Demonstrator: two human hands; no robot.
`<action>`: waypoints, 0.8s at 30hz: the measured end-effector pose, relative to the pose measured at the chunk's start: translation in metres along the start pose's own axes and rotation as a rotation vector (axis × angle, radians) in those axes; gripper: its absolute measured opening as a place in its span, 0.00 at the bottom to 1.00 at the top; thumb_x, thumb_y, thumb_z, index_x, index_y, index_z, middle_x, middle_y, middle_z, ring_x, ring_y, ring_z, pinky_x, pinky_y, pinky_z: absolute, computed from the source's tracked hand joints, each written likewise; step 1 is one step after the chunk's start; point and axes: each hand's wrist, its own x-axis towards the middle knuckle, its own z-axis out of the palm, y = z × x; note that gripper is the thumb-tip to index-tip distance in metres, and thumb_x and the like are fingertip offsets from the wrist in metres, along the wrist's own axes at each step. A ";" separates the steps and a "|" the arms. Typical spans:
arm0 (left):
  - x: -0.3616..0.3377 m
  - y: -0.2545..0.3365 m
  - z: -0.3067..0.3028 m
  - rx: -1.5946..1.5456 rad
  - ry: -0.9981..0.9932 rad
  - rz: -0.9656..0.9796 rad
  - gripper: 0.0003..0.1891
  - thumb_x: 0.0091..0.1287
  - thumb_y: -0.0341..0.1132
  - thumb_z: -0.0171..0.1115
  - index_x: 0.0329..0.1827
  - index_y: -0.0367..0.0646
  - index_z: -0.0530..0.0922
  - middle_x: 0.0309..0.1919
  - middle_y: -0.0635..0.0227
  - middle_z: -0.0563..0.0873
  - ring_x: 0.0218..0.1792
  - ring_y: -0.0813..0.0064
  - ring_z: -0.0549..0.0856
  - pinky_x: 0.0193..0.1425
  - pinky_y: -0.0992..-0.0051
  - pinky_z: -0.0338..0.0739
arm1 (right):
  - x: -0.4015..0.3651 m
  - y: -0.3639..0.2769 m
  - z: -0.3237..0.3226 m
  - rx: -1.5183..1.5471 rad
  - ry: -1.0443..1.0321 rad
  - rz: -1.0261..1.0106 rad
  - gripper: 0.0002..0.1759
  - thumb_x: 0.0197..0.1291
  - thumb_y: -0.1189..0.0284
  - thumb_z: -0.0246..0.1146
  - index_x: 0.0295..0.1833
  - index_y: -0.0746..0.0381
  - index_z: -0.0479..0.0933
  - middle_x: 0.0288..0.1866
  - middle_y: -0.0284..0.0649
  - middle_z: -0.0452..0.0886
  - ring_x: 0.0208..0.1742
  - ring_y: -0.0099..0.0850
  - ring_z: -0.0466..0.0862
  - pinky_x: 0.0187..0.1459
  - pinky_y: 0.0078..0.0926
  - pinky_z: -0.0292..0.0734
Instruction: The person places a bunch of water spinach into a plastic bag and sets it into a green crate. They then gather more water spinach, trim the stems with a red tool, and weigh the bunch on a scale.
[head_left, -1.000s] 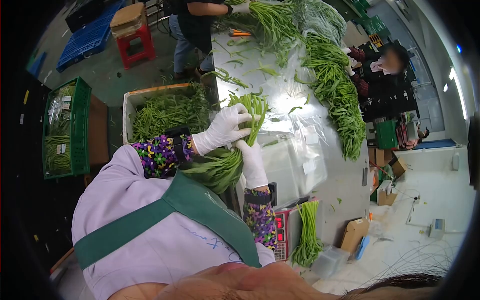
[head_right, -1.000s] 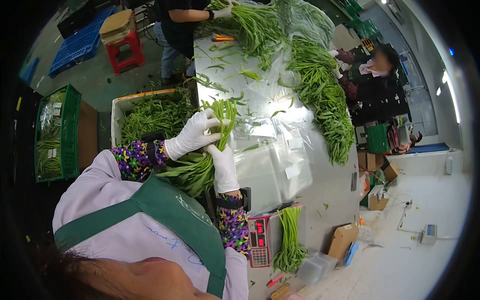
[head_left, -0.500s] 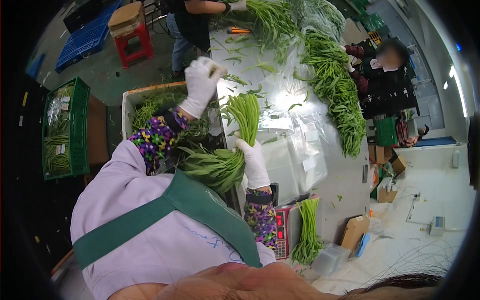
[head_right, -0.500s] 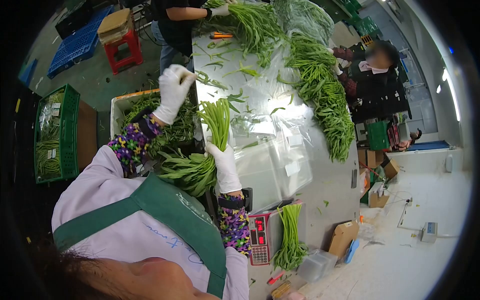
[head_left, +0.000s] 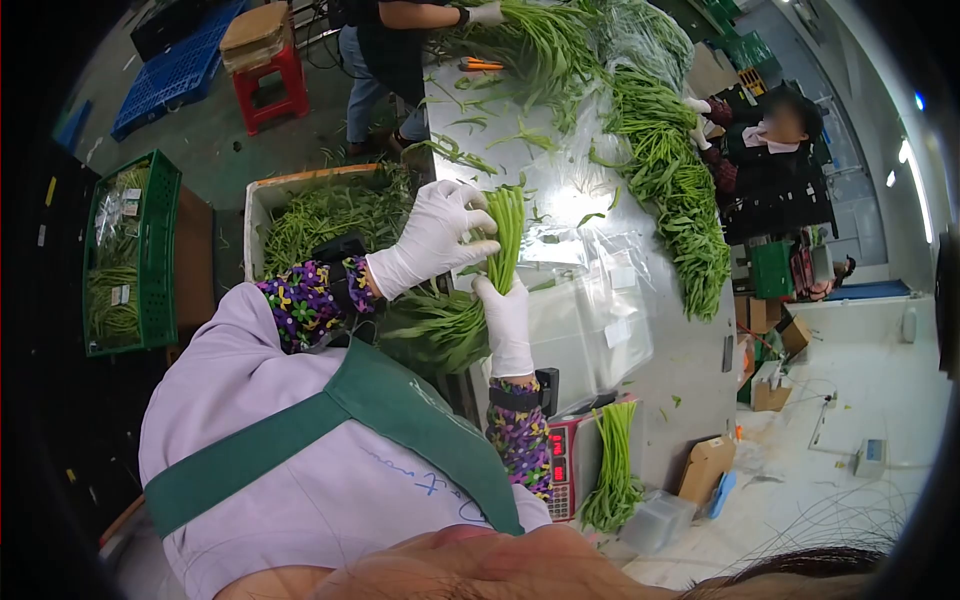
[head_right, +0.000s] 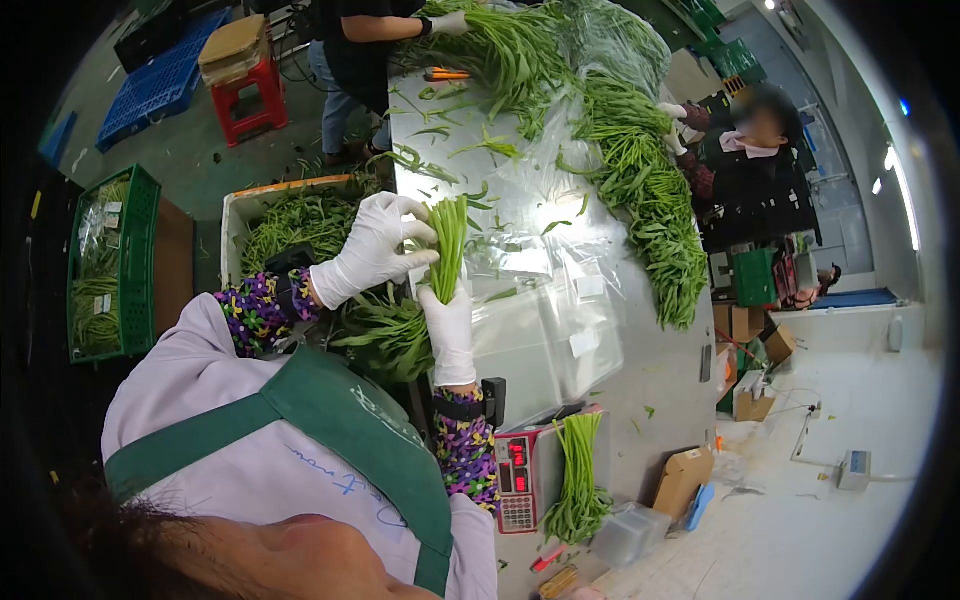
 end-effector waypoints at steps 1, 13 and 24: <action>0.000 0.004 0.000 -0.001 0.001 -0.001 0.13 0.50 0.42 0.73 0.37 0.50 0.84 0.40 0.70 0.82 0.42 0.64 0.77 0.50 0.64 0.70 | 0.001 0.003 -0.001 -0.001 0.000 0.000 0.12 0.56 0.77 0.64 0.47 0.65 0.77 0.33 0.32 0.79 0.28 0.20 0.77 0.32 0.19 0.72; 0.000 -0.040 0.025 0.077 0.265 -0.364 0.06 0.54 0.36 0.68 0.34 0.50 0.84 0.37 0.66 0.83 0.44 0.61 0.80 0.55 0.63 0.70 | -0.010 0.002 -0.016 -0.508 0.106 -0.104 0.20 0.56 0.75 0.61 0.55 0.68 0.73 0.41 0.42 0.84 0.39 0.30 0.82 0.43 0.28 0.76; -0.035 -0.003 0.008 -0.652 0.098 -0.663 0.09 0.71 0.36 0.59 0.42 0.38 0.81 0.32 0.73 0.82 0.33 0.86 0.78 0.37 0.83 0.72 | -0.016 -0.009 -0.009 -0.693 0.327 -0.212 0.19 0.56 0.72 0.64 0.52 0.68 0.75 0.34 0.45 0.84 0.34 0.33 0.82 0.40 0.31 0.76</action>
